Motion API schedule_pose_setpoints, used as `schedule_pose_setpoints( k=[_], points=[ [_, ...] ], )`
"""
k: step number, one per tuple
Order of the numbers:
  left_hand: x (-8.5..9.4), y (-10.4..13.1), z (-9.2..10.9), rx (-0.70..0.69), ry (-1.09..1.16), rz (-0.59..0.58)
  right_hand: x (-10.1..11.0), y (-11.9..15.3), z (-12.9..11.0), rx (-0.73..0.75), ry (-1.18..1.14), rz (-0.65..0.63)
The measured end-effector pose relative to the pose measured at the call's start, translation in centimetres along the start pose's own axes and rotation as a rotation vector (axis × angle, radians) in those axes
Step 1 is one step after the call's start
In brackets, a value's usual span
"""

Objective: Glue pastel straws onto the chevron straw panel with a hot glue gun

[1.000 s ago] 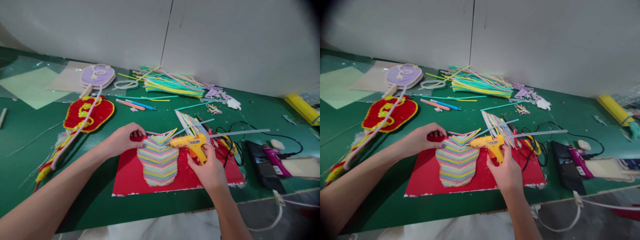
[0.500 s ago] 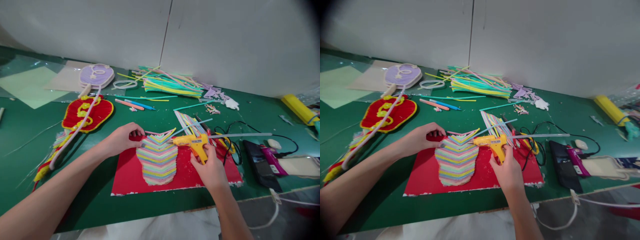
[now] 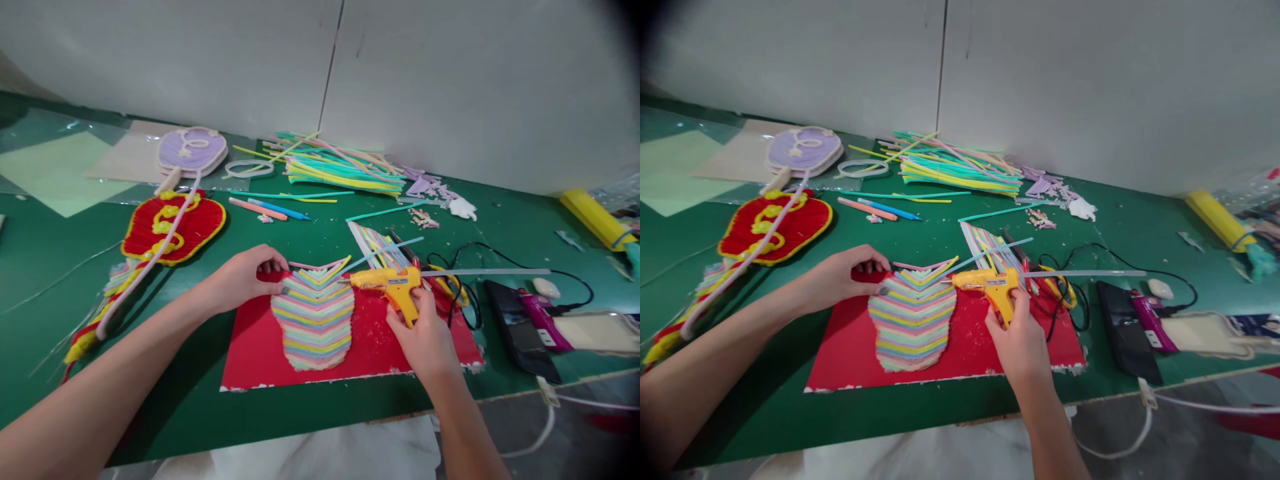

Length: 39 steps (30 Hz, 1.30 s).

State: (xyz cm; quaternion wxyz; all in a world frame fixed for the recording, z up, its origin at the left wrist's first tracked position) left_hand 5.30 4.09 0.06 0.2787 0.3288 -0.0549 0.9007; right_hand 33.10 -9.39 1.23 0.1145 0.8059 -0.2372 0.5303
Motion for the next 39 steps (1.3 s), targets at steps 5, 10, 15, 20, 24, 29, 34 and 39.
schedule_pose_setpoints(
  k=[5, 10, 15, 20, 24, 29, 34, 39],
  points=[
    [0.0, 0.0, -0.1, 0.004, 0.003, -0.002, 0.1, -0.2, 0.4, -0.041, 0.048, -0.024],
    [0.0, 0.0, -0.3, 0.012, -0.008, 0.000, 0.1, -0.3, 0.4, -0.042, 0.057, -0.029],
    [0.0, -0.1, -0.4, 0.022, -0.008, -0.002, 0.3, -0.3, 0.4, -0.027, 0.114, 0.010],
    [0.0, -0.1, -0.2, 0.020, 0.011, 0.007, 1.3, -0.4, -0.1, 0.023, 0.155, 0.113],
    [0.1, 0.0, -0.1, 0.015, 0.074, 0.013, 3.3, -1.4, 0.5, 0.007, 0.090, 0.225],
    [0.9, -0.3, 0.0, 0.005, 0.081, 0.115, 5.6, -5.0, 4.0, -0.183, -0.025, 0.333],
    [1.2, -1.2, 1.2, -0.130, -0.108, 0.154, 5.0, -9.8, 6.5, -0.247, 0.092, 0.266],
    [0.3, -2.6, 1.7, -0.239, -0.146, 0.055, 3.2, -12.2, 7.2, -0.217, 0.133, 0.187]
  ],
)
Point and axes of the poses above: each hand's wrist, its own y-axis away from the middle knuckle, its own x-axis out of the back of the hand, z = x × y, the point moved 8 cm from there along -y, towards the middle knuckle, and after that the axes turned 2 degrees about z, right-handed, at the moved point
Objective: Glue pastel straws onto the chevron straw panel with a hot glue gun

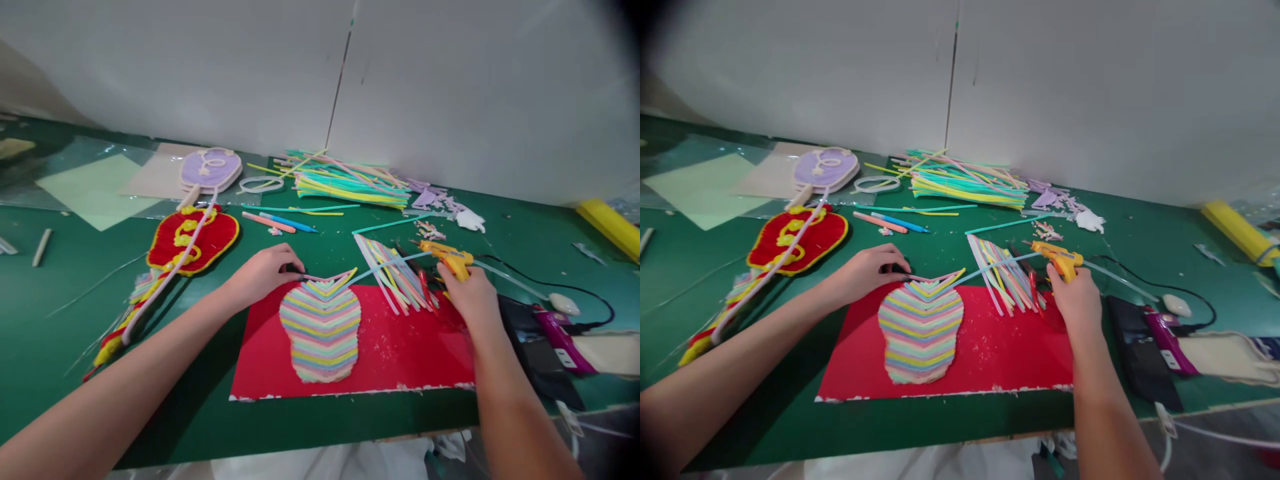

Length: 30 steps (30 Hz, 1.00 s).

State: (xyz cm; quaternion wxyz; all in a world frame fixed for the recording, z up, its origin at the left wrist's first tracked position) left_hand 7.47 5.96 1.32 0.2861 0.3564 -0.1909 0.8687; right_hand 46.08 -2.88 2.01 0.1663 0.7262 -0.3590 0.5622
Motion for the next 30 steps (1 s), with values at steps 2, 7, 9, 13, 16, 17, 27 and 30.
schedule_pose_setpoints(
  k=[2, 7, 9, 13, 16, 17, 27, 30],
  points=[
    [-0.3, -0.6, -0.1, -0.022, 0.003, -0.032, -0.5, -0.1, -0.1, 0.016, 0.006, -0.006],
    [0.5, -1.6, -0.1, -0.045, 0.005, -0.035, 0.9, 0.7, -1.4, 0.227, 0.117, 0.091],
    [1.8, -1.6, 0.1, -0.025, -0.002, 0.050, 2.4, 1.5, -2.6, 0.333, 0.094, 0.163],
    [4.1, -0.3, 2.6, -0.059, -0.052, 0.228, 4.1, 3.6, -5.5, 0.408, -0.374, 0.067],
    [3.4, 0.8, 4.9, -0.139, -0.098, 0.167, 1.4, 6.1, -8.9, 0.295, -0.724, -0.419],
    [3.1, 1.1, 5.3, -0.146, -0.111, 0.154, 0.6, 7.2, -10.1, 0.274, -0.784, -0.551],
    [1.2, 1.8, 4.7, -0.149, -0.160, 0.053, -3.0, 11.5, -13.8, 0.176, -1.025, -0.913],
    [1.2, 1.8, 4.3, -0.127, -0.164, 0.038, -3.5, 11.5, -13.6, 0.175, -1.015, -0.886]
  ],
)
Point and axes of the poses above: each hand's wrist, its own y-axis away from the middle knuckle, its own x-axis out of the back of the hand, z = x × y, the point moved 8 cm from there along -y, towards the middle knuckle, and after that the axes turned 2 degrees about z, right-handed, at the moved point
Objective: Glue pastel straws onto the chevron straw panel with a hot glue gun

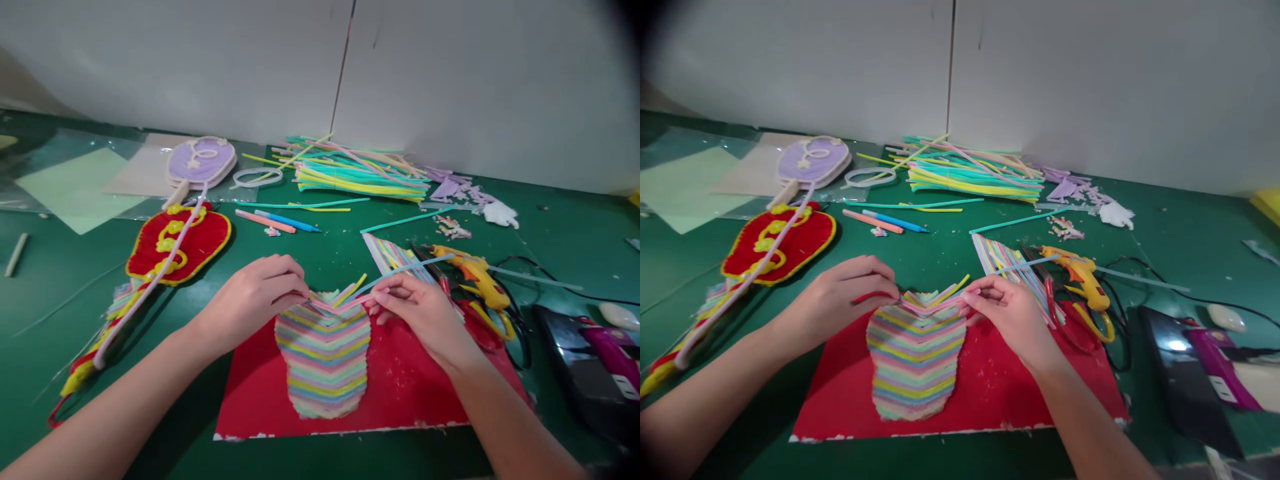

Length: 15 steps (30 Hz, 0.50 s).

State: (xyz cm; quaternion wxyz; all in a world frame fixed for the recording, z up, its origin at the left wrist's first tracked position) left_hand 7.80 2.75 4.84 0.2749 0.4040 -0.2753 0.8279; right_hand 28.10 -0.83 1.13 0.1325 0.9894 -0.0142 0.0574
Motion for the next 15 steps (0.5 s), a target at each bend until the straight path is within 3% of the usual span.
schedule_pose_setpoints(
  k=[5, 10, 12, 15],
  points=[
    [0.5, 0.6, -0.2, 0.022, 0.001, -0.007, 0.8, 0.1, 0.1, 0.085, 0.265, 0.080],
    [1.9, 3.1, 1.5, 0.158, -0.062, 0.204, 1.4, 0.3, -0.4, 0.192, 0.339, 0.131],
    [1.4, 4.5, 3.0, 0.170, -0.136, 0.249, 1.4, 0.3, -0.4, 0.211, 0.338, 0.137],
    [-0.7, 6.3, 5.1, 0.157, -0.270, 0.213, 1.2, 0.4, -0.2, 0.225, 0.331, 0.140]
  ],
)
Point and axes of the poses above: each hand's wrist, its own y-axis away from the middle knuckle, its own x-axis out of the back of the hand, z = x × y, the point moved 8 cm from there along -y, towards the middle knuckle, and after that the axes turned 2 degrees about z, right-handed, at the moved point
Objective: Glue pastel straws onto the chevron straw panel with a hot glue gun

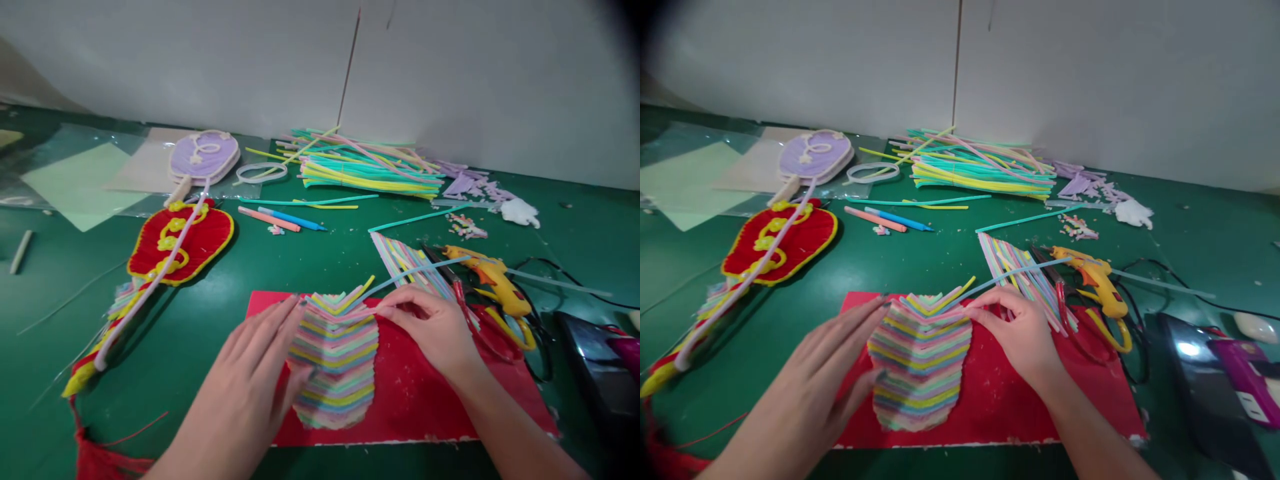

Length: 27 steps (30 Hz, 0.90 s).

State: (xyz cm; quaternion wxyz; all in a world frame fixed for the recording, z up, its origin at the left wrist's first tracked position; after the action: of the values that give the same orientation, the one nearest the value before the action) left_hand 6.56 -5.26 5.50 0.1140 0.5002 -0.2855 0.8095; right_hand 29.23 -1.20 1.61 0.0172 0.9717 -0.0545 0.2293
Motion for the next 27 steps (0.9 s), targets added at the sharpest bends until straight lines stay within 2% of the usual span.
schedule_pose_setpoints(
  k=[3, 6, 9, 14, 18, 27],
  points=[
    [-1.6, 1.7, 1.5, -0.024, -0.121, -0.053, -0.3, 0.2, 0.2, -0.002, 0.017, -0.013],
    [-2.5, 2.4, 2.2, -0.028, -0.202, -0.056, -0.4, 0.3, 0.2, -0.004, 0.045, -0.019],
    [-2.9, 2.3, 2.5, -0.022, -0.261, -0.036, -0.5, 0.4, 0.2, 0.001, 0.070, -0.029],
    [-3.7, 2.1, 2.7, 0.041, -0.317, -0.088, -0.5, 0.3, 0.0, 0.025, 0.107, -0.031],
    [-4.1, 2.3, 2.9, 0.060, -0.331, -0.086, -0.5, 0.3, 0.0, 0.059, 0.117, -0.028],
    [-4.3, 2.2, 2.9, 0.065, -0.333, -0.082, -0.8, 0.3, -1.4, 0.223, 0.220, 0.004]
  ],
)
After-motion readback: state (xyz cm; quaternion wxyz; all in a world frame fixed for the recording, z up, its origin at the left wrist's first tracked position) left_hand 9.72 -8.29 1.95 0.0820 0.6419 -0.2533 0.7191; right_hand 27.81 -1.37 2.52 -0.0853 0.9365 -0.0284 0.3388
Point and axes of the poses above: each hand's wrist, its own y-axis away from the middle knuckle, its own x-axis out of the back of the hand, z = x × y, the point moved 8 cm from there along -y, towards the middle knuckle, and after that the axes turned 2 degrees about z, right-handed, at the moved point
